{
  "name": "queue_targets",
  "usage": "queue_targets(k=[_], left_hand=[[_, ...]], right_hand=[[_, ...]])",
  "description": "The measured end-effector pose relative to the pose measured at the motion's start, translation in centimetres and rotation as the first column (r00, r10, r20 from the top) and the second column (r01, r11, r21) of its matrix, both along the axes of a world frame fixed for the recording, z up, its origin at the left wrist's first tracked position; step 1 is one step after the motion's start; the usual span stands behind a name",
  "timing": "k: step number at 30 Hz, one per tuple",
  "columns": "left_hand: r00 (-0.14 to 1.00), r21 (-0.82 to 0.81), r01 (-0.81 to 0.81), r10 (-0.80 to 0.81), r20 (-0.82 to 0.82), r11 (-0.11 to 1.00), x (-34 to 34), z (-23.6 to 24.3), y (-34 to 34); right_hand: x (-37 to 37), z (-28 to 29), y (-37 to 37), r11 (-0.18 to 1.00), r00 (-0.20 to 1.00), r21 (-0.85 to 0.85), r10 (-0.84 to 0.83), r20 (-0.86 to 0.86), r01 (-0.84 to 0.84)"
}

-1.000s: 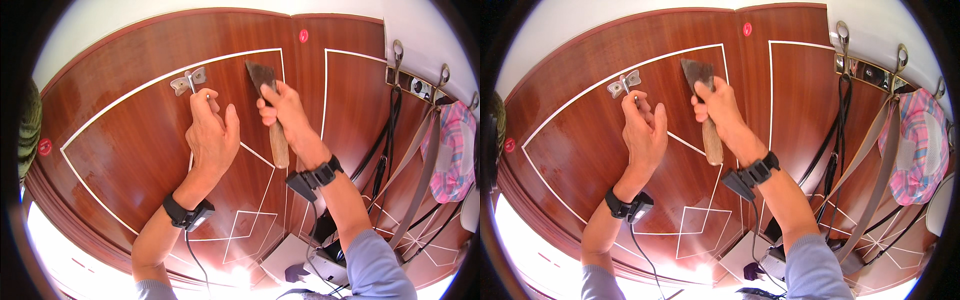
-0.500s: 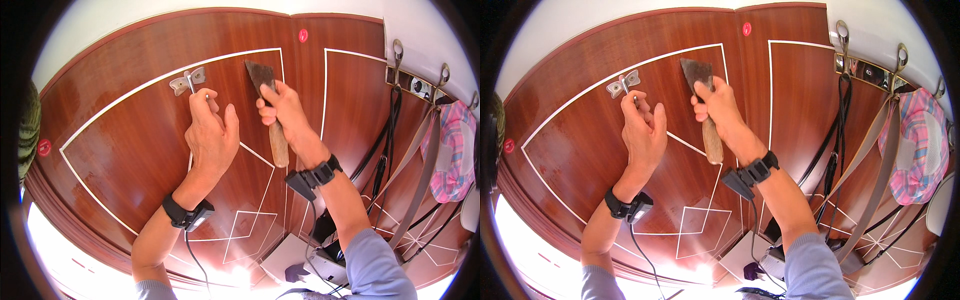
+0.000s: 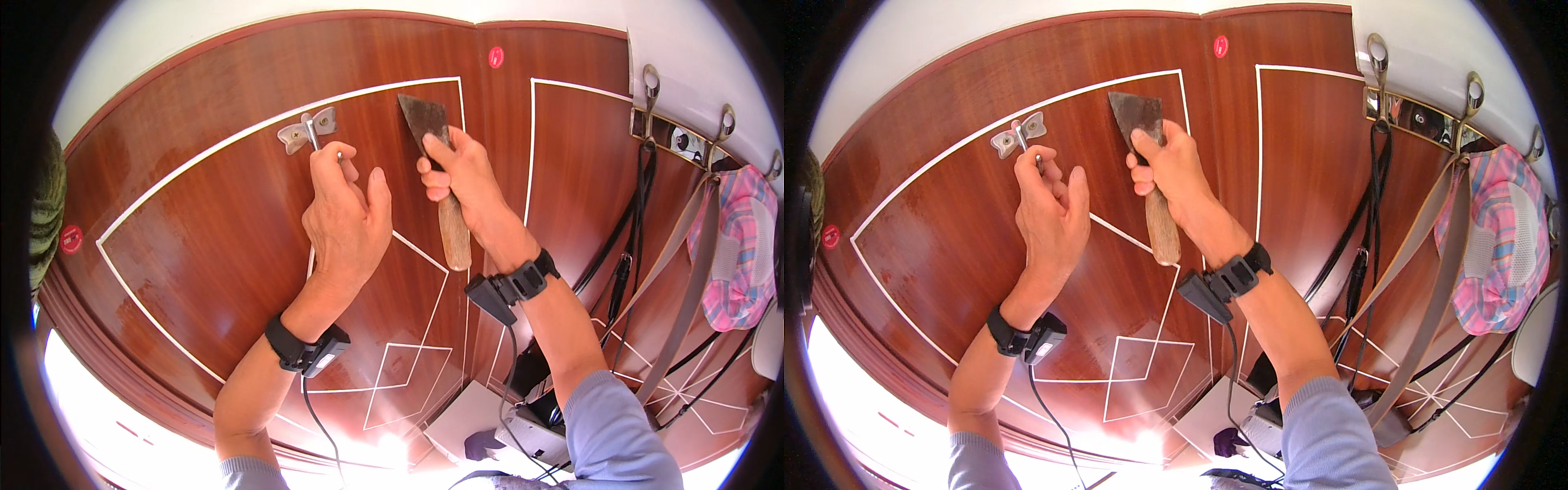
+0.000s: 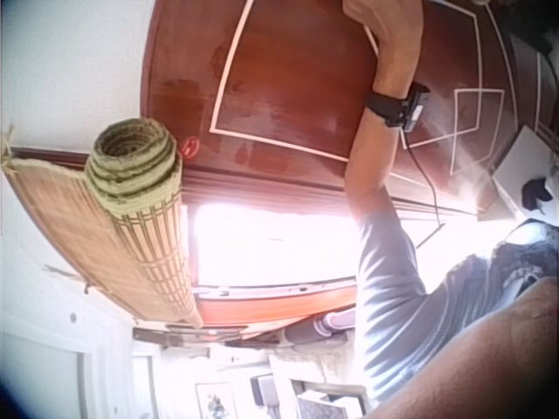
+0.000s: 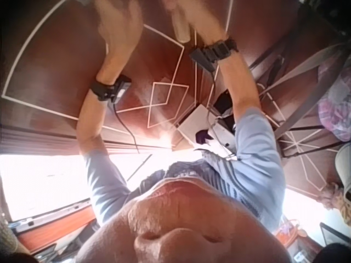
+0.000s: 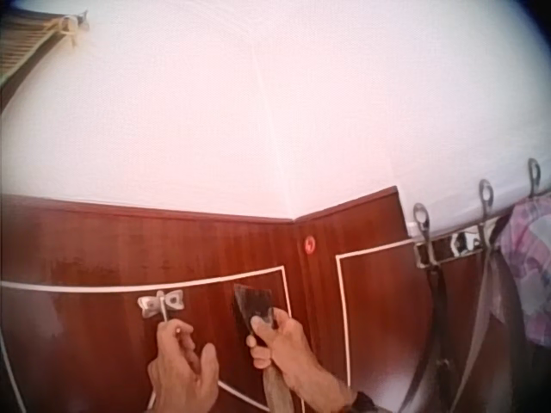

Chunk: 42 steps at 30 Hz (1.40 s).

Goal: The person scrapes material from a door surface using a scraper and wipes the area with a purple cloth.

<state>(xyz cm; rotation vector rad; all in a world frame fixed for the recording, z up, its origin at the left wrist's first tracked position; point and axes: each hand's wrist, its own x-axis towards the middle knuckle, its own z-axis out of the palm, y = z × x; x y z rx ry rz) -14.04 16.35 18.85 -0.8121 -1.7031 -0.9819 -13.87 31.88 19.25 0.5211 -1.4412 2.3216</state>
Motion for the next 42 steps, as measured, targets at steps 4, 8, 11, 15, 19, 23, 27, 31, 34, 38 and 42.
queue_targets(k=[4, 8, 11, 15, 19, 23, 27, 31, 34, 38, 42], left_hand=[[0.998, -0.002, -0.011, 0.011, -0.059, 1.0, -0.3, 0.0, -0.1], [0.999, 0.015, 0.003, -0.002, -0.039, 1.0, -0.3, -0.1, 0.1], [1.0, 0.012, -0.015, 0.015, -0.023, 1.0, 0.1, 0.1, 0.0], [1.0, 0.023, -0.002, 0.003, -0.007, 1.0, 0.0, 0.0, 0.1], [0.998, 0.019, 0.005, -0.004, -0.06, 1.0, -0.6, -0.2, 0.0], [0.996, 0.012, -0.024, 0.024, -0.082, 1.0, -0.5, 0.0, -0.2], [0.999, 0.012, 0.015, -0.015, -0.044, 1.0, -0.4, -0.2, 0.2], [0.996, 0.018, -0.011, 0.013, -0.092, 1.0, -0.5, -0.2, 0.0], [0.996, 0.016, -0.021, 0.023, -0.083, 1.0, -0.7, -0.2, 0.0], [0.995, 0.011, -0.019, 0.02, -0.094, 1.0, -0.5, 0.0, 0.2], [1.0, 0.019, 0.02, -0.02, -0.011, 1.0, -0.2, -0.2, 0.0]], right_hand=[[0.0, 0.6, 0.1, 1.0, 0.998, 0.006, -0.013, -0.066, 0.013], [0.0, -0.2, 0.2, 1.0, 1.0, 0.003, 0.023, -0.015, -0.023], [-0.2, 0.6, 0.4, 1.0, 0.999, 0.017, -0.015, -0.045, 0.016], [-0.1, 0.3, 0.1, 1.0, 0.999, 0.006, -0.013, -0.044, 0.013], [-0.1, -0.1, 0.1, 1.0, 0.999, 0.028, 0.003, -0.04, -0.001], [-0.5, 0.9, 0.2, 0.999, 0.997, 0.031, -0.016, -0.079, 0.019], [0.2, -0.6, 0.3, 0.999, 1.0, 0.036, 0.005, -0.009, -0.004], [-0.3, 1.0, 0.1, 0.999, 0.996, 0.027, 0.021, -0.084, -0.019], [0.1, -0.9, -0.6, 0.998, 1.0, 0.059, 0.005, 0.002, -0.005], [-1.3, 0.9, 0.9, 0.997, 0.988, 0.074, -0.019, -0.152, 0.031], [0.3, -0.8, -0.1, 0.999, 1.0, 0.02, 0.026, 0.011, -0.026]])
